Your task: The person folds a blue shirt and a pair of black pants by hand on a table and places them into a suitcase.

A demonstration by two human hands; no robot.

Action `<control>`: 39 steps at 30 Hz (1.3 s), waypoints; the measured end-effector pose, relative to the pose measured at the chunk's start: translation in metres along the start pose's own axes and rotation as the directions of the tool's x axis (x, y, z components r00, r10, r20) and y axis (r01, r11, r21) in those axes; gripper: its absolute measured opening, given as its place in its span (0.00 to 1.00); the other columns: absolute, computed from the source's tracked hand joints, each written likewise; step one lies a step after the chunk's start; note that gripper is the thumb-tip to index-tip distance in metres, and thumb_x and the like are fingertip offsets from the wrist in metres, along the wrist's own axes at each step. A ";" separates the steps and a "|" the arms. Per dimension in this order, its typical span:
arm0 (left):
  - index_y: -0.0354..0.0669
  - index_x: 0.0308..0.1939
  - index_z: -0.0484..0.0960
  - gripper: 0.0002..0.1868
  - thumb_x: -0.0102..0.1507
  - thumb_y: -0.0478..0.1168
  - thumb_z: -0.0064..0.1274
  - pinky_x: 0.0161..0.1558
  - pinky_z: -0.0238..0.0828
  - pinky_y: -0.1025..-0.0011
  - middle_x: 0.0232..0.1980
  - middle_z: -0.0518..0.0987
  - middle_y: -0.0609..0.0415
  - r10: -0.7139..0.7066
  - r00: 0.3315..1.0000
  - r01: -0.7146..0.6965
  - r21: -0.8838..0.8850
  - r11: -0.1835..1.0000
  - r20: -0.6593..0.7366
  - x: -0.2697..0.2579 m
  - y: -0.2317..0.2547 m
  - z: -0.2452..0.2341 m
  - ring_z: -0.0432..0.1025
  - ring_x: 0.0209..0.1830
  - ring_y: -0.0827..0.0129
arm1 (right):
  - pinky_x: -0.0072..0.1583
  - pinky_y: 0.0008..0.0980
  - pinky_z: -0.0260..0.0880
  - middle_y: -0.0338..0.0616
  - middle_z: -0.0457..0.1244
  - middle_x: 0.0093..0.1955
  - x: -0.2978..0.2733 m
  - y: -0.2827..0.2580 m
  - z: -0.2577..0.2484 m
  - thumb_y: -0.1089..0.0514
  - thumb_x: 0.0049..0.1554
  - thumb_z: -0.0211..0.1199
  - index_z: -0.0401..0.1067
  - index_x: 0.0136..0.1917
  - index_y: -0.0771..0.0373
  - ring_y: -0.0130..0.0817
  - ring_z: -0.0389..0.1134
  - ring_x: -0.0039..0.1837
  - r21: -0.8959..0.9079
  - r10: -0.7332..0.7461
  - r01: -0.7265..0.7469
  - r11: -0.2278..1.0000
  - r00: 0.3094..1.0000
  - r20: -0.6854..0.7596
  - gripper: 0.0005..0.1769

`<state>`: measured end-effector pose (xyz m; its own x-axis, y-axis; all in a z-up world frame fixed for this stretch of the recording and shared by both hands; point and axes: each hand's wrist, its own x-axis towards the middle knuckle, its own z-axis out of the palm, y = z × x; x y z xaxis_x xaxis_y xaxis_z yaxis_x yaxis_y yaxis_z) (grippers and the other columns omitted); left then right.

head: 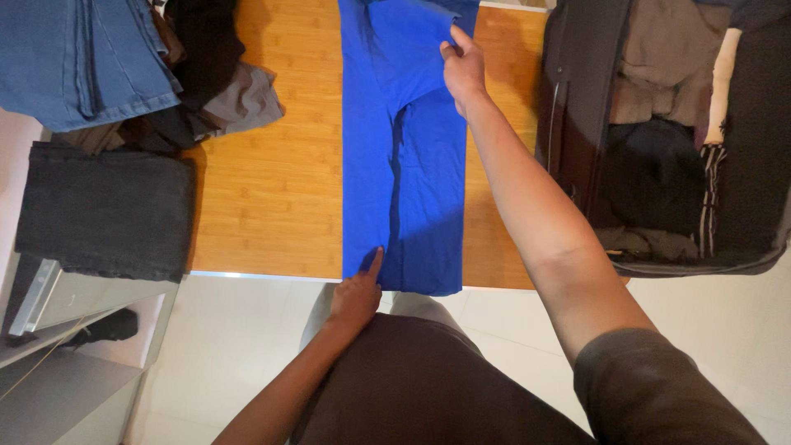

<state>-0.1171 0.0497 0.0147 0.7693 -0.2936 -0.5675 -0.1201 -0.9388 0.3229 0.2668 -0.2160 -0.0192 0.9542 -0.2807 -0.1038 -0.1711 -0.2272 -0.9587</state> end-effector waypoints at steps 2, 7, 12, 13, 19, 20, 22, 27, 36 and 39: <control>0.54 0.83 0.42 0.48 0.64 0.42 0.52 0.40 0.79 0.52 0.39 0.81 0.43 -0.010 1.000 0.009 0.028 1.000 0.017 0.001 0.002 0.005 0.80 0.36 0.48 | 0.52 0.24 0.69 0.35 0.70 0.50 -0.001 0.001 -0.001 0.60 0.64 0.62 0.68 0.73 0.60 0.21 0.67 0.49 0.008 -0.002 0.002 1.000 1.000 0.014 0.24; 0.48 0.83 0.38 0.52 0.60 0.34 0.52 0.42 0.79 0.51 0.44 0.80 0.40 -0.005 0.999 0.005 -0.002 1.000 0.045 0.005 0.007 0.015 0.80 0.37 0.45 | 0.51 0.24 0.68 0.35 0.70 0.49 -0.008 -0.009 -0.008 0.61 0.64 0.58 0.67 0.74 0.59 0.21 0.65 0.47 0.000 0.007 -0.007 1.000 0.999 0.034 0.25; 0.52 0.82 0.36 0.51 0.62 0.33 0.51 0.47 0.76 0.48 0.51 0.78 0.38 -0.029 0.994 0.035 -0.053 0.998 0.101 0.004 0.013 0.010 0.78 0.45 0.42 | 0.64 0.26 0.68 0.44 0.70 0.64 0.008 0.022 -0.016 0.61 0.65 0.59 0.68 0.73 0.65 0.28 0.70 0.62 0.042 -0.114 0.116 0.992 0.993 -0.041 0.23; 0.52 0.82 0.36 0.51 0.62 0.33 0.51 0.47 0.76 0.48 0.51 0.78 0.38 -0.029 0.994 0.034 -0.054 0.998 0.101 0.004 0.014 0.009 0.78 0.45 0.42 | 0.64 0.26 0.68 0.44 0.70 0.64 0.014 0.031 -0.019 0.61 0.65 0.59 0.68 0.73 0.65 0.28 0.70 0.62 0.041 -0.114 0.116 0.992 0.993 -0.042 0.23; 0.49 0.82 0.36 0.53 0.60 0.31 0.51 0.46 0.77 0.49 0.55 0.76 0.36 -0.028 0.995 0.037 -0.088 0.995 0.100 0.010 0.023 0.020 0.78 0.45 0.43 | 0.67 0.28 0.66 0.48 0.66 0.69 0.024 0.052 -0.030 0.58 0.63 0.62 0.68 0.71 0.70 0.31 0.68 0.67 0.042 -0.051 0.054 0.998 0.997 -0.056 0.25; 0.47 0.82 0.37 0.52 0.60 0.30 0.50 0.45 0.77 0.48 0.55 0.76 0.36 0.000 0.998 0.007 -0.128 0.992 0.056 0.008 0.023 0.021 0.78 0.44 0.42 | 0.67 0.27 0.67 0.48 0.67 0.68 0.024 0.052 -0.030 0.56 0.63 0.63 0.68 0.71 0.69 0.31 0.69 0.66 0.010 -0.018 0.019 1.000 0.999 -0.043 0.26; 0.44 0.82 0.38 0.51 0.60 0.29 0.50 0.45 0.76 0.47 0.55 0.76 0.35 0.027 0.999 -0.023 -0.168 0.985 0.020 0.006 0.027 0.025 0.78 0.43 0.41 | 0.66 0.27 0.68 0.48 0.68 0.67 0.020 0.054 -0.031 0.55 0.63 0.63 0.68 0.71 0.68 0.30 0.69 0.65 -0.026 0.023 -0.024 0.999 0.999 -0.029 0.26; 0.38 0.80 0.41 0.49 0.59 0.30 0.51 0.37 0.76 0.49 0.58 0.73 0.31 0.069 0.978 -0.118 -0.247 0.962 -0.198 0.008 0.042 0.037 0.78 0.34 0.41 | 0.66 0.28 0.68 0.49 0.69 0.66 0.023 0.061 -0.028 0.54 0.63 0.63 0.68 0.71 0.70 0.32 0.70 0.65 0.038 -0.010 0.011 0.999 1.000 -0.025 0.26; 0.36 0.81 0.39 0.51 0.56 0.23 0.46 0.29 0.77 0.58 0.56 0.72 0.29 0.143 0.970 -0.174 -0.151 0.973 -0.197 -0.001 0.049 0.045 0.77 0.28 0.48 | 0.47 0.29 0.62 0.36 0.63 0.41 0.009 0.051 -0.038 0.56 0.65 0.62 0.80 0.58 0.69 0.24 0.58 0.43 0.055 -0.057 0.065 0.996 0.989 -0.139 0.15; 0.34 0.82 0.38 0.50 0.59 0.27 0.47 0.32 0.75 0.56 0.55 0.74 0.33 0.067 0.989 -0.100 -0.260 0.960 -0.132 -0.005 0.051 0.046 0.77 0.31 0.49 | 0.44 0.27 0.64 0.31 0.64 0.38 0.013 0.052 -0.040 0.56 0.65 0.62 0.77 0.48 0.68 0.19 0.61 0.41 0.129 -0.174 0.196 0.972 0.971 -0.165 0.11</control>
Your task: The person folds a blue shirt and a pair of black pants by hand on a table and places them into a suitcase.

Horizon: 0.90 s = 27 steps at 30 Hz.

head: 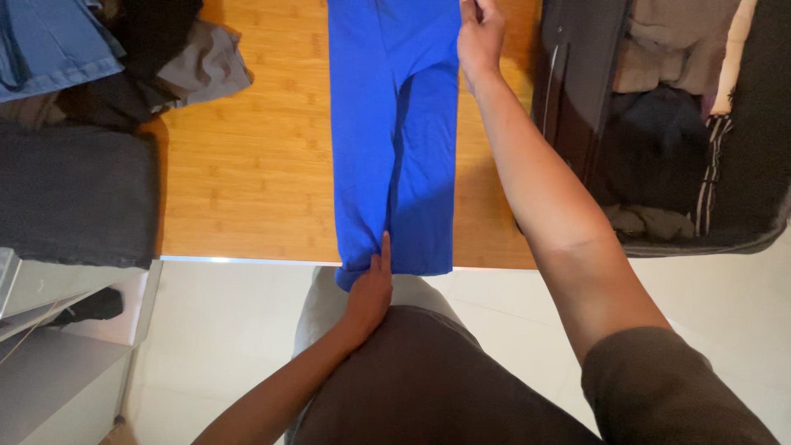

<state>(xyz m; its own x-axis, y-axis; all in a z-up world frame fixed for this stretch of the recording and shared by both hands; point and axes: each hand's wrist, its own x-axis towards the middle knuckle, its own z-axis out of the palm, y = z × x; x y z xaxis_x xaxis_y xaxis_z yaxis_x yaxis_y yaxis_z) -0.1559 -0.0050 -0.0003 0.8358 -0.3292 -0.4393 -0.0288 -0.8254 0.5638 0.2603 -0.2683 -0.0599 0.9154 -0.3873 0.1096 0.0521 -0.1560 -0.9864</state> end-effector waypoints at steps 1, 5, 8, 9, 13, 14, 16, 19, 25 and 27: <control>0.34 0.82 0.38 0.50 0.59 0.27 0.47 0.32 0.75 0.56 0.55 0.74 0.33 0.002 1.000 -0.002 0.001 1.000 0.001 0.000 0.001 -0.001 0.77 0.31 0.49 | 0.44 0.27 0.64 0.31 0.64 0.38 0.004 0.002 0.002 0.56 0.65 0.62 0.77 0.48 0.68 0.19 0.61 0.41 -0.001 0.000 0.000 1.000 1.000 -0.002 0.11; 0.37 0.79 0.49 0.48 0.57 0.36 0.54 0.43 0.72 0.51 0.50 0.77 0.42 -0.026 0.990 0.039 0.092 0.995 -0.139 -0.006 0.004 -0.004 0.76 0.42 0.49 | 0.40 0.31 0.59 0.33 0.59 0.34 0.013 0.012 0.008 0.54 0.66 0.64 0.72 0.42 0.70 0.22 0.57 0.38 -0.139 0.071 -0.068 0.988 0.997 0.019 0.17; 0.35 0.69 0.59 0.39 0.58 0.42 0.59 0.50 0.67 0.49 0.52 0.77 0.41 -0.068 0.990 0.080 0.091 0.993 -0.121 -0.016 -0.008 -0.008 0.73 0.50 0.48 | 0.41 0.30 0.60 0.33 0.62 0.35 0.011 0.015 0.008 0.54 0.66 0.62 0.75 0.44 0.68 0.22 0.59 0.39 -0.139 0.071 -0.060 0.988 0.995 0.074 0.15; 0.33 0.63 0.64 0.35 0.57 0.45 0.60 0.56 0.64 0.49 0.52 0.76 0.40 -0.032 0.994 0.047 0.138 0.989 -0.109 -0.018 -0.014 -0.012 0.71 0.55 0.47 | 0.42 0.29 0.63 0.33 0.65 0.36 0.010 0.017 0.007 0.54 0.65 0.61 0.79 0.47 0.66 0.21 0.61 0.39 -0.129 0.065 -0.052 0.990 0.993 0.096 0.14; 0.40 0.62 0.68 0.30 0.59 0.45 0.59 0.61 0.62 0.54 0.60 0.73 0.44 -0.037 0.999 0.033 0.190 0.981 0.016 -0.025 -0.030 -0.024 0.66 0.64 0.51 | 0.48 0.27 0.67 0.33 0.68 0.42 0.009 0.025 0.005 0.53 0.67 0.61 0.79 0.53 0.67 0.20 0.64 0.44 -0.046 0.040 -0.035 0.998 0.994 0.103 0.14; 0.44 0.66 0.68 0.29 0.62 0.44 0.57 0.61 0.61 0.54 0.60 0.72 0.45 -0.016 0.997 -0.005 0.282 0.959 0.069 -0.024 -0.036 -0.030 0.65 0.65 0.51 | 0.49 0.26 0.67 0.31 0.69 0.44 0.008 0.026 0.003 0.53 0.67 0.61 0.78 0.57 0.66 0.19 0.65 0.46 -0.015 0.061 -0.060 0.998 0.992 0.111 0.14; 0.47 0.69 0.68 0.29 0.64 0.43 0.56 0.61 0.61 0.54 0.61 0.71 0.45 0.000 0.992 -0.046 0.369 0.928 0.123 -0.024 -0.049 -0.035 0.64 0.66 0.51 | 0.50 0.24 0.68 0.30 0.70 0.47 0.005 0.024 0.001 0.53 0.67 0.60 0.77 0.61 0.66 0.18 0.66 0.47 0.016 0.081 -0.084 0.996 0.989 0.121 0.16; 0.48 0.69 0.70 0.41 0.50 0.39 0.60 0.60 0.62 0.54 0.64 0.70 0.45 0.261 0.965 -0.211 0.618 0.757 0.010 -0.029 -0.076 -0.031 0.63 0.64 0.47 | 0.44 0.26 0.62 0.29 0.64 0.40 0.004 0.018 0.002 0.54 0.66 0.61 0.76 0.62 0.65 0.19 0.58 0.42 -0.013 0.184 -0.183 0.983 0.979 0.085 0.16; 0.37 0.64 0.68 0.33 0.55 0.38 0.57 0.66 0.66 0.55 0.62 0.71 0.43 0.458 0.875 -0.414 0.251 0.875 -0.155 -0.034 -0.111 -0.007 0.66 0.64 0.47 | 0.45 0.27 0.61 0.31 0.62 0.40 0.008 0.018 0.005 0.54 0.68 0.61 0.78 0.58 0.68 0.20 0.56 0.42 -0.076 0.161 -0.154 0.985 0.982 0.098 0.16; 0.35 0.72 0.66 0.39 0.56 0.35 0.56 0.56 0.68 0.57 0.61 0.72 0.42 0.458 0.888 -0.439 0.223 0.870 -0.037 -0.042 -0.116 -0.006 0.69 0.55 0.50 | 0.50 0.24 0.67 0.30 0.69 0.46 0.011 0.016 0.006 0.55 0.67 0.60 0.76 0.61 0.67 0.17 0.64 0.46 0.043 0.077 -0.083 0.996 0.989 0.126 0.16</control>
<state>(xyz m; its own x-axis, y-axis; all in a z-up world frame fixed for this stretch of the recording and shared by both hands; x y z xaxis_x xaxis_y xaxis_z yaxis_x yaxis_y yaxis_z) -0.1847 0.1073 -0.0426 0.7495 -0.6534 -0.1066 -0.5143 -0.6760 0.5277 0.2735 -0.2691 -0.0754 0.9595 -0.2810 0.0174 -0.0068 -0.0847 -0.9964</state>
